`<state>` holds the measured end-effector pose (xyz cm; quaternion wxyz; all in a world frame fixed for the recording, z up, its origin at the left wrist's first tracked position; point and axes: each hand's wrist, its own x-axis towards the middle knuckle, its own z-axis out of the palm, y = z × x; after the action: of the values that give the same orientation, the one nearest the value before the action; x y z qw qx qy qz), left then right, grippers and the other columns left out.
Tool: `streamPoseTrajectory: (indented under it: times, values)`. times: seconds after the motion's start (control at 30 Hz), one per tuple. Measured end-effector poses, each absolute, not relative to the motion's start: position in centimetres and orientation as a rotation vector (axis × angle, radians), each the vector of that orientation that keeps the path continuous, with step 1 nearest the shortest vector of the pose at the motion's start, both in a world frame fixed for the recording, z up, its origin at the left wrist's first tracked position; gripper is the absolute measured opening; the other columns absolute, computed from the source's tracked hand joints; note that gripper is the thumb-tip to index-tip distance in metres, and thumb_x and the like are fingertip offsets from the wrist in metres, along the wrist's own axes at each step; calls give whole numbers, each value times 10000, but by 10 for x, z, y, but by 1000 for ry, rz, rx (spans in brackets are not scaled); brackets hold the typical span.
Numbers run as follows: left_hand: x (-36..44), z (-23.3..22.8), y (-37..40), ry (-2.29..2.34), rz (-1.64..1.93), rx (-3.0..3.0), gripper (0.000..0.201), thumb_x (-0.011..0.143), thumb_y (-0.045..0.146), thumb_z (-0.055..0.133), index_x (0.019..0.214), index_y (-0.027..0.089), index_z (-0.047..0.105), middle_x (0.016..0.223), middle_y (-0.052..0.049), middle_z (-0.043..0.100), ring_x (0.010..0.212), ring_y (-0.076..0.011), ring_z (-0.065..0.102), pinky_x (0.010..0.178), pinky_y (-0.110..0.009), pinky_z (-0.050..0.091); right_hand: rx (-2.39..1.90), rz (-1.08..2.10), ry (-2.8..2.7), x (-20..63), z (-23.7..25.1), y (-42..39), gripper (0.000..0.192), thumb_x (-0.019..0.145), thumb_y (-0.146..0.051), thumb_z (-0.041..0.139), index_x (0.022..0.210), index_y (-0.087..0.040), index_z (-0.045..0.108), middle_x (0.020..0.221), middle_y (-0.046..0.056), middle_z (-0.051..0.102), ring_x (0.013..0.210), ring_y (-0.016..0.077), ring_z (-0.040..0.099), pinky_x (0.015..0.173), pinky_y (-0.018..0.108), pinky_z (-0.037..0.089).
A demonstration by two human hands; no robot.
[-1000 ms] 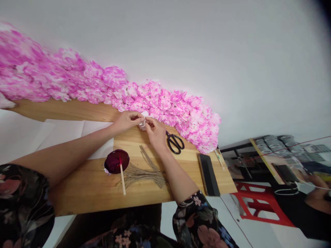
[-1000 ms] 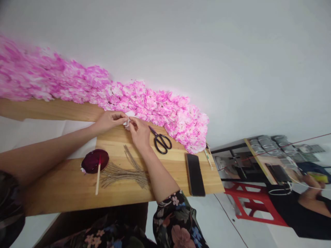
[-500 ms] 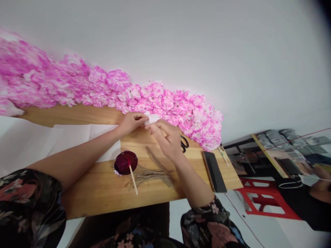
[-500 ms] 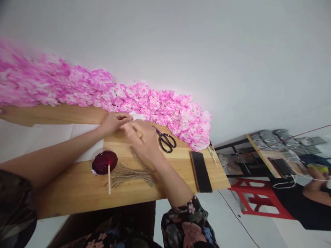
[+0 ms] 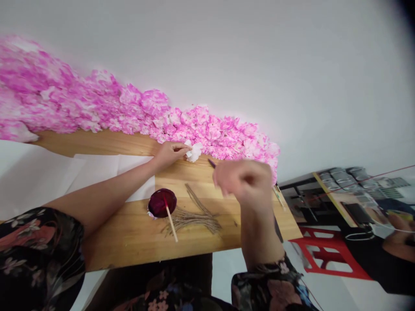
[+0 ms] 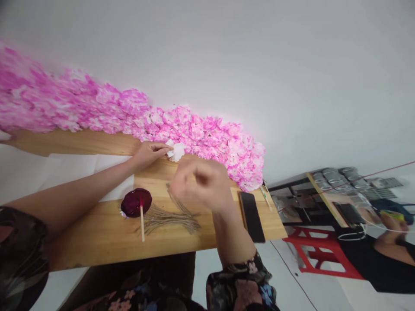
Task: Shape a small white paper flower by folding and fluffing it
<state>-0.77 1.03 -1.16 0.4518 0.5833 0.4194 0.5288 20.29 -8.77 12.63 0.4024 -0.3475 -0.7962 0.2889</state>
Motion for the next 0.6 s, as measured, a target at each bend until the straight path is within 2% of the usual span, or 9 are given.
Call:
streamPoseTrajectory:
  times: [0.07,0.2,0.33,0.6]
  values:
    - [-7,-11,10,1029,1308,1449,323,801,485,778,868,181,864,910,-76,843,824,-228,758,755,-319,583,-1034,661,-1876,194,108,-52,392,950,-586,654,708,-277,648,638,-17,632,604,161,591,618,330,508]
    - [-6,-13,11,1032,1307,1502,298,814,464,748,845,191,862,910,-68,844,828,-221,756,763,-318,573,-1327,273,-1866,188,56,-14,529,1050,-599,441,670,-248,552,669,20,635,662,182,560,710,346,468]
    - [-6,-17,13,1012,1293,1539,323,828,465,726,926,194,871,916,-62,841,825,-217,752,768,-314,570,-1309,219,-2093,190,25,-12,432,1065,-568,489,930,-230,722,939,79,770,899,237,665,838,364,472]
    - [-6,-13,10,988,1272,1581,332,855,471,686,928,177,822,901,-61,817,804,-187,724,760,-288,549,-1325,290,-2039,192,14,-7,307,1044,-395,519,1004,-221,769,983,82,789,894,243,689,822,360,487]
